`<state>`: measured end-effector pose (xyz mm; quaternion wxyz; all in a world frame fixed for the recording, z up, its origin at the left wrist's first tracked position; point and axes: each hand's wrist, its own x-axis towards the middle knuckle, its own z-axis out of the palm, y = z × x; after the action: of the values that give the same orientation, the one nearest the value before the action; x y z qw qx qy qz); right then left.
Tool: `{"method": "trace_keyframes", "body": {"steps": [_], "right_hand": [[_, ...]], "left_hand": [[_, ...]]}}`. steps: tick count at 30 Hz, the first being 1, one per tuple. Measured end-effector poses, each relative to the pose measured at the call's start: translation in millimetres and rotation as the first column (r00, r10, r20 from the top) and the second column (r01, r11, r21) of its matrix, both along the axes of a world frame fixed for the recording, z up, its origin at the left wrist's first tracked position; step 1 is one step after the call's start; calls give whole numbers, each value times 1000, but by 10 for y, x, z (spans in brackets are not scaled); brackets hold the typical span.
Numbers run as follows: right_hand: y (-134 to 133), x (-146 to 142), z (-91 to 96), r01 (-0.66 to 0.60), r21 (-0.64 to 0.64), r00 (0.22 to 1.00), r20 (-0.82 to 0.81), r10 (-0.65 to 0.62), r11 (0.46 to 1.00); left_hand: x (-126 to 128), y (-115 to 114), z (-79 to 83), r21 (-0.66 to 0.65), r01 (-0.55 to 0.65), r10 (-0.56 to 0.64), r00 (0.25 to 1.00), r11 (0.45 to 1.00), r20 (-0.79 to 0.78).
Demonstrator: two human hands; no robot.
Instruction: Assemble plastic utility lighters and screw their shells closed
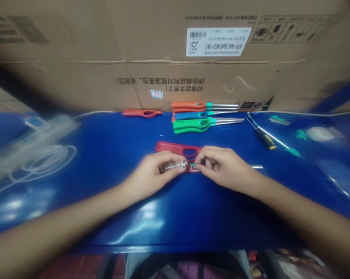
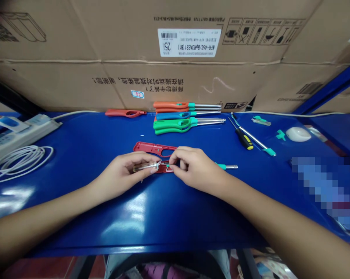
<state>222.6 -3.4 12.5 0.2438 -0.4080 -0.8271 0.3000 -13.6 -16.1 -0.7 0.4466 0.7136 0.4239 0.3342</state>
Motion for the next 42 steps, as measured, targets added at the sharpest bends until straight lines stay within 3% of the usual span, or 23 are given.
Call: {"method": "trace_keyframes", "body": {"steps": [2,4,6,16,23,33,42], "right_hand": [[-14,-25,-21,37,-231,996,-69,-54,972],[-26,-45,-38,33,-441,986,-130,-100,897],[-29,-58,-47,14,-523,979,-168,-119,852],[18,-63,-68,-57,-361,977,-214,-23,931],[35,-44,-73,-83,-360,976,-218,2,929],[25,-55,-12,-71,-434,979,-201,-20,898],[50,-42,-63,-86,-370,979,-204,9,925]], "left_hand": [[-6,3,6,14,7,-7,999,1000,-31],[-10,5,10,30,22,-20,998,999,-57],[-14,4,10,43,34,-31,997,998,-73],[-23,6,-8,92,68,-56,991,993,-124],[-45,2,-9,175,104,-80,987,979,-138],[-37,4,-16,197,124,-97,985,973,-142],[-39,-11,-11,191,118,-89,984,974,-157]]}}
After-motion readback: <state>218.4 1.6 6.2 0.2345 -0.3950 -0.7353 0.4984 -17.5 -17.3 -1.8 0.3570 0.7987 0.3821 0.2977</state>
